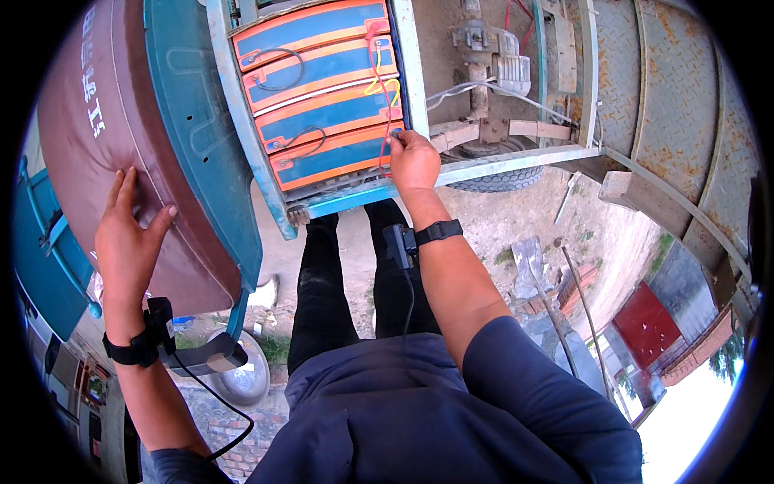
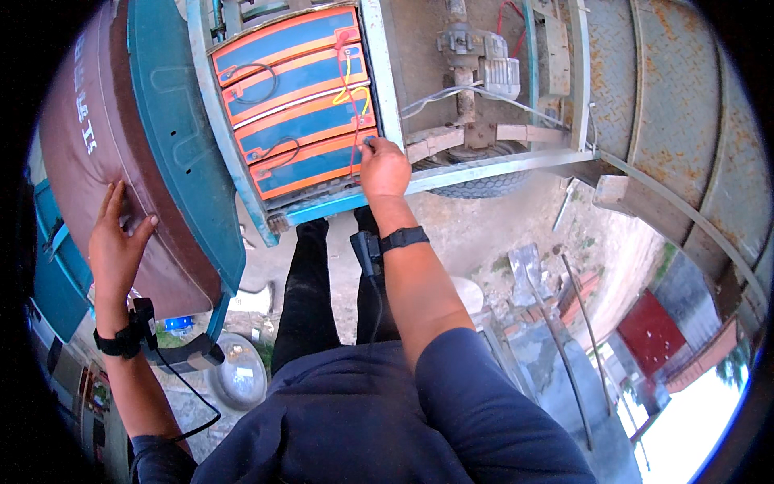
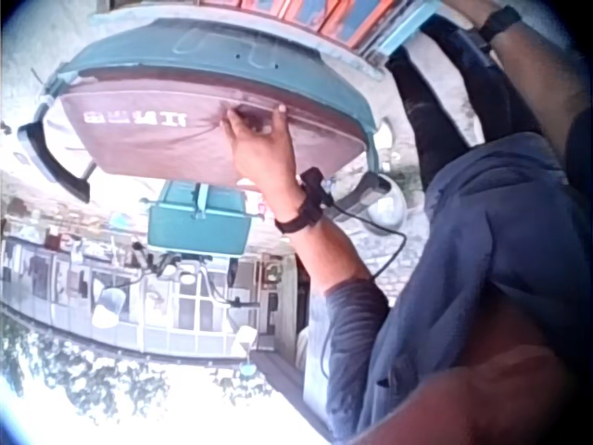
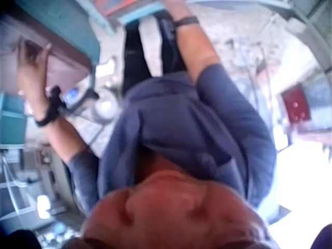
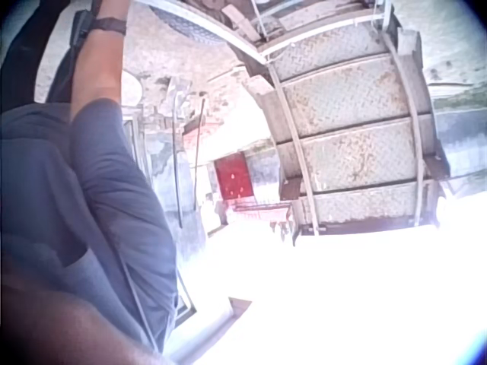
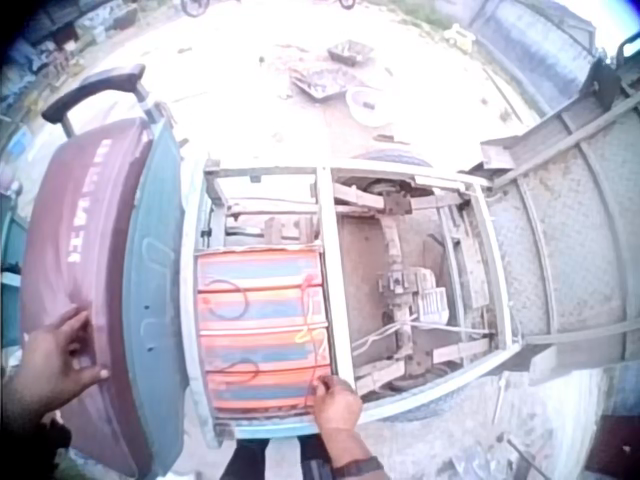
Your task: The person removes the cargo bed of a blue three-wheeled vehicle, then lifts the seat to access the battery compartment. They handle a small metal part and connect wires to the batteries before closing the seat.
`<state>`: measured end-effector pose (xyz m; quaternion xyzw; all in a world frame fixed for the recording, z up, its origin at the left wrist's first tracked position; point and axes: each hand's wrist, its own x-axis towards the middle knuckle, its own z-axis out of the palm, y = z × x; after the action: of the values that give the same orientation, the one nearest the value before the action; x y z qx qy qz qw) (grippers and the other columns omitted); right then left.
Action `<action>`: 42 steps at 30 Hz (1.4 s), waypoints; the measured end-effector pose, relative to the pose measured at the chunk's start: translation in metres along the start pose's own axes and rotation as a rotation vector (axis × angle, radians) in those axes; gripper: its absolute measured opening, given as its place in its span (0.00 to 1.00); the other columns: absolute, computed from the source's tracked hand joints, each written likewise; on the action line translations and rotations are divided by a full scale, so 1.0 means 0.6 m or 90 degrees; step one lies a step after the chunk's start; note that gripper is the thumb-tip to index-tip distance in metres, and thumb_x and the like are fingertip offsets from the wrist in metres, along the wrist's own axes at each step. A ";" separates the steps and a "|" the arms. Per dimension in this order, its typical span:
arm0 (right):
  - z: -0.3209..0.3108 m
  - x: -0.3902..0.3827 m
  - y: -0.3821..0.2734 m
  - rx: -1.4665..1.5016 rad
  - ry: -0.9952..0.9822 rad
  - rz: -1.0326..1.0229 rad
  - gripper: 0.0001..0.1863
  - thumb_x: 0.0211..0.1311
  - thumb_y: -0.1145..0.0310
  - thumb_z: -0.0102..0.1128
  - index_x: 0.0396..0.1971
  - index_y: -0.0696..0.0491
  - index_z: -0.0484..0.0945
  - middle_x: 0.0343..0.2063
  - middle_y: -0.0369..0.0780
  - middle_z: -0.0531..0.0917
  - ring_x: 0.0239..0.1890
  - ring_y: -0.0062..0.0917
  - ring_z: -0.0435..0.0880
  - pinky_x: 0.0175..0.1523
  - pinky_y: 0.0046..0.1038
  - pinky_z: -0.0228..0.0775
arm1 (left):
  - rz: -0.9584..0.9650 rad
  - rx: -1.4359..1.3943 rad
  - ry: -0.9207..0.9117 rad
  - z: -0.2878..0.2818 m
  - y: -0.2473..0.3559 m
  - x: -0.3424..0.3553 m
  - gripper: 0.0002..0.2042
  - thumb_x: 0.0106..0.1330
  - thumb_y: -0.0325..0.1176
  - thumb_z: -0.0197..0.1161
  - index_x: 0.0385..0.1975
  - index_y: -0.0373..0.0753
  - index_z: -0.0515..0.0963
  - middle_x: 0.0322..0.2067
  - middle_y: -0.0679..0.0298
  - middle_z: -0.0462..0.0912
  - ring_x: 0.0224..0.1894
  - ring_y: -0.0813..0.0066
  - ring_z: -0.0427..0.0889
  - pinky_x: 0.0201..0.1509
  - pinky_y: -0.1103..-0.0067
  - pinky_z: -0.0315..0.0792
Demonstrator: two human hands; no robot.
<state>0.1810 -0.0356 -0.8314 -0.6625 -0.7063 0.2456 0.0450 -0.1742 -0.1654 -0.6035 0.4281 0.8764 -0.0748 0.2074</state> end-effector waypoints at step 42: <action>-0.009 0.012 -0.024 -0.068 -0.053 0.047 0.10 0.54 0.61 0.69 0.31 0.51 0.84 0.31 0.45 0.86 0.33 0.40 0.86 0.39 0.39 0.77 | -0.034 0.007 0.009 0.003 0.006 0.002 0.35 0.52 0.36 0.76 0.63 0.41 0.71 0.65 0.56 0.70 0.55 0.55 0.81 0.56 0.69 0.77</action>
<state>0.1692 -0.0271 -0.8226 -0.6789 -0.6946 0.2361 -0.0289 -0.1715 -0.1629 -0.6057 0.4058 0.8886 -0.0822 0.1971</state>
